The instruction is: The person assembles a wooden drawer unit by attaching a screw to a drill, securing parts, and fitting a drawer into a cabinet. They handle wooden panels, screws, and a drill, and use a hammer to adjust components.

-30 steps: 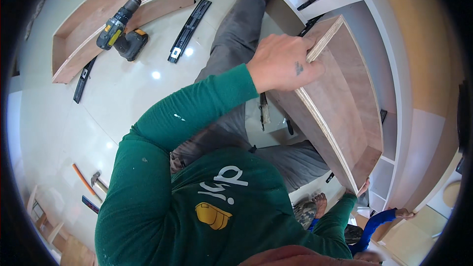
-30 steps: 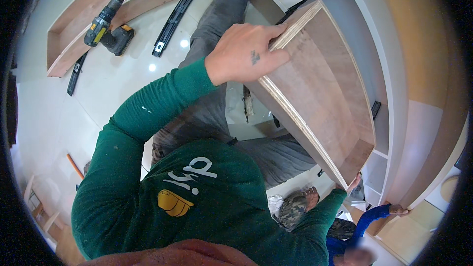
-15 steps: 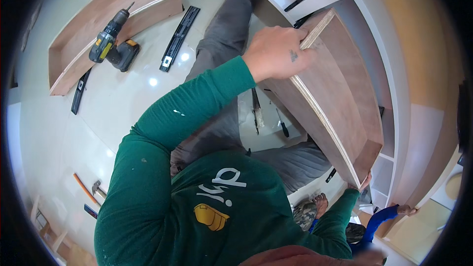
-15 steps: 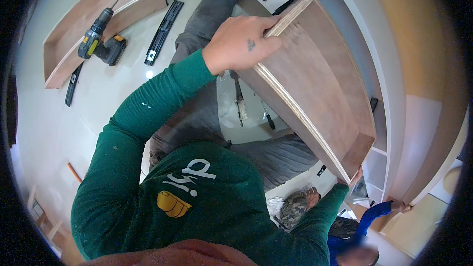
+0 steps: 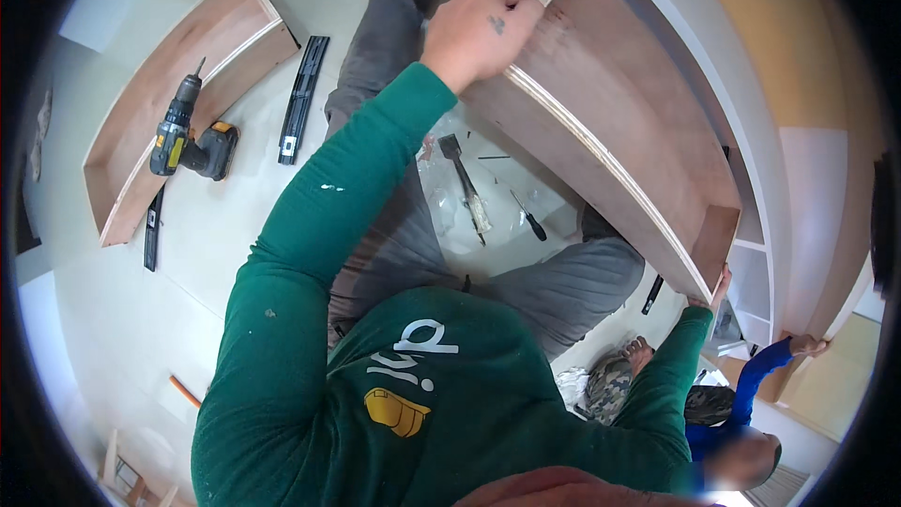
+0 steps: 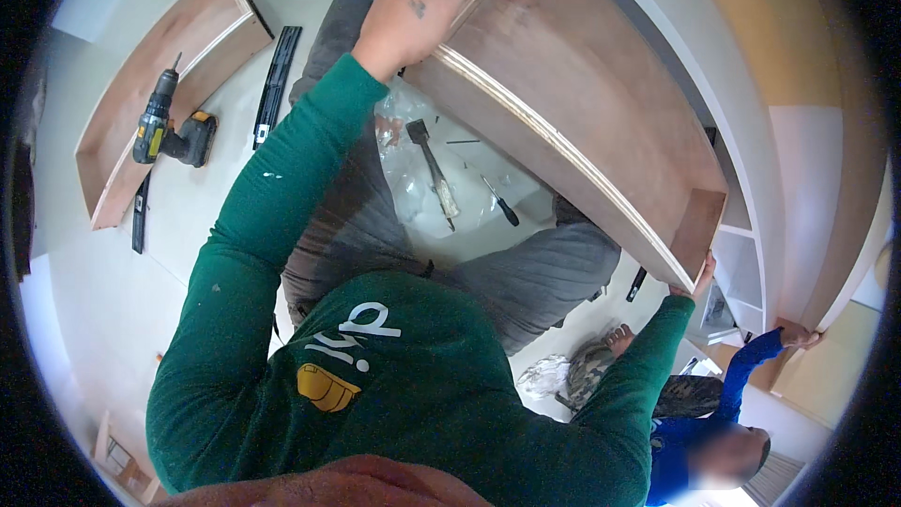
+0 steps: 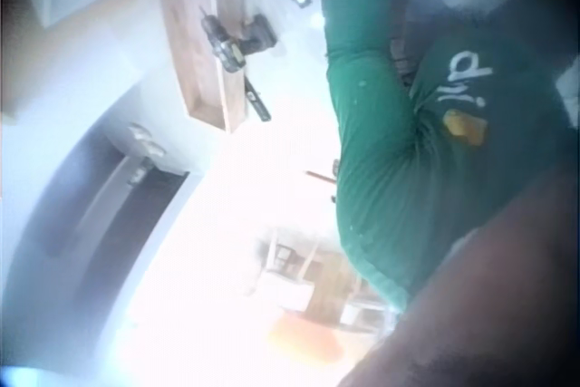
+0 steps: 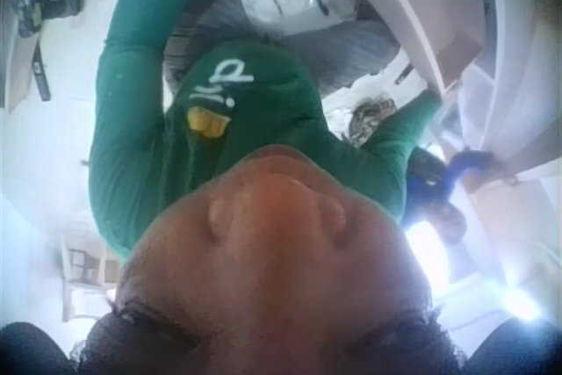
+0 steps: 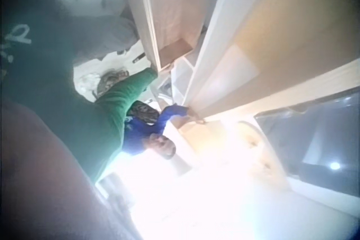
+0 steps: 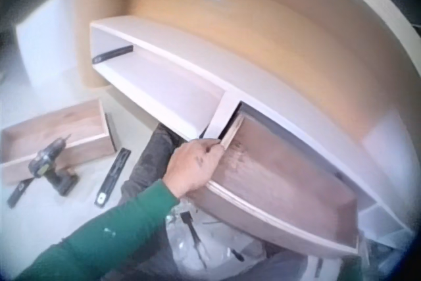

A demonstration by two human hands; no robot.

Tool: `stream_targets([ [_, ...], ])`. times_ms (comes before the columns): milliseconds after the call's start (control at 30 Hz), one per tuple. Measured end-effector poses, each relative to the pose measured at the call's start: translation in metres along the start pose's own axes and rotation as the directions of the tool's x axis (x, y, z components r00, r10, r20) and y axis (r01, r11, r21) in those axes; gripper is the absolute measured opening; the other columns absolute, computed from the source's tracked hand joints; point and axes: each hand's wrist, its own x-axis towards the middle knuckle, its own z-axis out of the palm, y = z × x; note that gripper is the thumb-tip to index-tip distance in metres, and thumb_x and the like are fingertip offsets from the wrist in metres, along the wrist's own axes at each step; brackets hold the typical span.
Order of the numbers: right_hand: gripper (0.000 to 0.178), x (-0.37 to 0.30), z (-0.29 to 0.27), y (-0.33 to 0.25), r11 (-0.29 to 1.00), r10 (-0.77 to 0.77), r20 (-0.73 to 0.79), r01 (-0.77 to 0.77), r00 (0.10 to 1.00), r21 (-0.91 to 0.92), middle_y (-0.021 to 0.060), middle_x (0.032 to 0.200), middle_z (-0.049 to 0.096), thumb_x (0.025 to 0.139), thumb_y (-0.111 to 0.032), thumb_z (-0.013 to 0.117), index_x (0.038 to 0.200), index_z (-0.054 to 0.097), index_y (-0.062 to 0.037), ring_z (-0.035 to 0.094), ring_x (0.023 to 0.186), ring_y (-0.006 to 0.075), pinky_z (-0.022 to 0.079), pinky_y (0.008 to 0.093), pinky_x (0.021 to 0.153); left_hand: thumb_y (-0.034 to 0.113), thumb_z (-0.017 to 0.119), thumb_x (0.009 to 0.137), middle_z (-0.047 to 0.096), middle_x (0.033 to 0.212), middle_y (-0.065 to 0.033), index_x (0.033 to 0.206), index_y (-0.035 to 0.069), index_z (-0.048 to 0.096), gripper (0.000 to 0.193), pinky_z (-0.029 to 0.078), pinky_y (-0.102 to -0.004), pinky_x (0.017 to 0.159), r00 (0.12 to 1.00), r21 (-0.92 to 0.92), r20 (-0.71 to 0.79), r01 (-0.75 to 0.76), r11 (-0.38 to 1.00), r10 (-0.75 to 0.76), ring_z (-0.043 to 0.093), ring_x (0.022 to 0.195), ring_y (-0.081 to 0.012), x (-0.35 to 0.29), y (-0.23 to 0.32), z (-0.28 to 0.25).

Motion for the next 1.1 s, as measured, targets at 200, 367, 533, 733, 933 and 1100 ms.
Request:
stream_targets([
  [200,0.063,-0.016,0.017,0.006,0.997,-0.046,0.021,0.045,0.999,0.058,0.0186,0.139,0.062,0.098,-0.046,0.053,0.143,0.054,-0.0032,0.062,0.126,0.0343,0.051,0.0473,0.107,0.053,0.064,0.091,0.074,0.112,-0.0186,0.13,0.007,0.069,0.059,0.051,-0.0375,0.095,0.986,-0.241,0.025,-0.155,0.958,0.165,0.07,0.106,-0.0309,-0.018,-0.014,0.003],
  [367,0.056,-0.005,-0.011,0.003,0.997,-0.034,-0.05,0.037,0.998,0.061,0.0144,0.128,0.068,0.096,-0.041,0.06,0.136,0.059,-0.0024,0.068,0.112,0.0289,0.054,0.0422,0.1,0.02,0.086,0.081,0.06,0.14,-0.0188,0.157,-0.002,0.037,0.093,0.048,-0.0372,0.107,0.944,-0.377,0.139,-0.23,0.897,0.3,0.061,0.125,-0.026,-0.056,-0.007,0.003],
  [533,0.051,0.007,-0.02,0.002,0.999,-0.047,-0.087,0.05,0.995,0.022,0.0127,0.119,0.073,0.097,-0.041,0.06,0.131,0.063,-0.0025,0.072,0.104,0.0266,0.057,0.04,0.094,0.015,0.086,0.079,0.057,0.143,-0.018,0.158,0.0,0.036,0.095,0.048,-0.0355,0.106,0.962,-0.409,0.143,-0.156,0.899,0.232,0.059,0.125,-0.0245,-0.053,-0.001,0.013],
  [733,0.06,0.026,0.009,-0.012,0.997,-0.08,-0.218,0.08,0.973,-0.008,0.0138,0.12,0.072,0.096,-0.05,0.066,0.127,0.064,0.0011,0.071,0.104,0.0247,0.057,0.0394,0.093,0.027,0.088,0.077,0.056,0.144,-0.0159,0.157,0.003,0.04,0.096,0.045,-0.036,0.108,0.972,-0.396,0.073,-0.176,0.901,0.222,0.057,0.127,-0.0247,-0.038,-0.001,0.033],
  [933,0.081,-0.023,0.036,-0.006,0.959,-0.258,-0.279,0.281,0.925,0.047,0.0185,0.128,0.068,0.099,-0.063,0.056,0.137,0.058,0.0086,0.063,0.121,0.0261,0.044,0.039,0.11,0.03,0.089,0.078,0.055,0.144,-0.0166,0.156,0.002,0.041,0.095,0.045,-0.0361,0.108,0.972,-0.43,0.049,-0.189,0.883,0.231,0.056,0.128,-0.0251,-0.039,-0.001,0.04],
  [1100,0.055,-0.048,0.044,0.022,0.271,-0.927,-0.094,0.478,0.362,-0.836,0.0153,0.14,0.061,0.096,-0.036,0.073,0.136,0.062,-0.0011,0.055,0.13,0.0304,0.042,0.0424,0.111,0.014,0.085,0.082,0.056,0.143,-0.0158,0.156,0.002,0.04,0.088,0.048,-0.0335,0.104,0.968,-0.529,0.075,-0.165,0.833,0.239,0.059,0.124,-0.023,-0.034,0.0,0.046],
])
